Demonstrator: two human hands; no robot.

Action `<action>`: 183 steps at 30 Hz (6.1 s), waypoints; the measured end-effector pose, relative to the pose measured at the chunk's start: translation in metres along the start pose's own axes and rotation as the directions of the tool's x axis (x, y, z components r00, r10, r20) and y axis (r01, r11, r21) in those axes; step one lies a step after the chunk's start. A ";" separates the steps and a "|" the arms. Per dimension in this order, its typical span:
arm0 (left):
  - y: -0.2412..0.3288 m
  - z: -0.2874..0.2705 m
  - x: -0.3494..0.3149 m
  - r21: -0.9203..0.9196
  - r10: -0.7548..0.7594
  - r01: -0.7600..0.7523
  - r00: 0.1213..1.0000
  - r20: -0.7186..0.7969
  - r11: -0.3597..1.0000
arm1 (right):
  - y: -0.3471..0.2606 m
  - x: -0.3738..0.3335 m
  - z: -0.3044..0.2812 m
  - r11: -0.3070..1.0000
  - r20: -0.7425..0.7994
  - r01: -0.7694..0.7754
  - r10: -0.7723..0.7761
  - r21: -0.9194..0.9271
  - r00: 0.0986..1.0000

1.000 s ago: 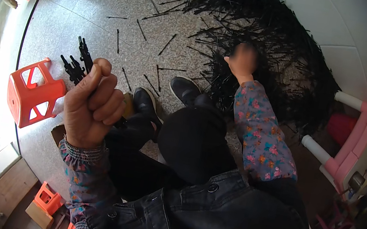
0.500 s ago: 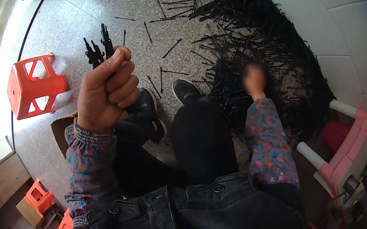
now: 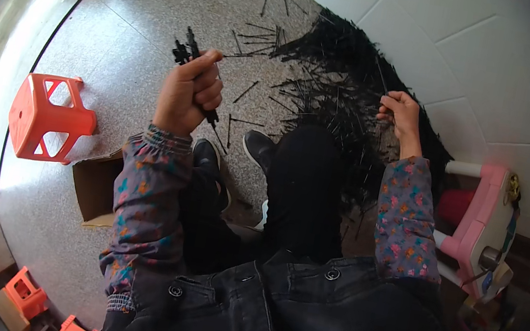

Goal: Bundling and sorting black zip ties from a floor pile into a cardboard box.

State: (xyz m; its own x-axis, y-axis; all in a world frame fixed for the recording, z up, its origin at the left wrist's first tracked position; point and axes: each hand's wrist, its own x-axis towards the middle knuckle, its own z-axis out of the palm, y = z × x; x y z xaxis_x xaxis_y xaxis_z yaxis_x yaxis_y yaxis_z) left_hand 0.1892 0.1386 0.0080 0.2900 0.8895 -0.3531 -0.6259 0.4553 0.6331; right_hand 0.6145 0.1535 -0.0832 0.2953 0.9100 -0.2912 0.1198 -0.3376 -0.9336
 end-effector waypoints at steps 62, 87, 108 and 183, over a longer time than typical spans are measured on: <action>0.037 -0.018 -0.022 0.161 0.399 -0.393 0.917 -0.003 0.905 | -0.172 -0.093 0.229 0.993 0.828 0.057 -0.119 0.105 0.548; 0.026 -0.021 -0.018 0.244 -0.345 0.274 0.879 0.328 0.930 | -0.169 -0.086 0.227 0.941 0.913 0.338 -0.152 0.016 0.380; 0.017 -0.023 -0.021 0.341 -0.269 0.218 0.957 0.110 0.914 | -0.138 -0.073 0.263 0.949 0.667 0.016 -0.234 0.315 0.707; -0.009 -0.015 0.022 0.036 -0.242 0.240 0.967 0.084 0.970 | 0.123 -0.046 0.008 0.776 -0.023 0.215 -0.283 -0.592 0.959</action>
State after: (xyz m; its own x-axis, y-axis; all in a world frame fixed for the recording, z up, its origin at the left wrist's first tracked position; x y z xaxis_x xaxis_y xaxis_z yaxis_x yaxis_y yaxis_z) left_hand 0.1898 0.1534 -0.0157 0.4926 0.7528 -0.4365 -0.5118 0.6563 0.5544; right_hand 0.6084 0.0722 -0.1866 0.2709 0.9626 -0.0102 0.7180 -0.2091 -0.6639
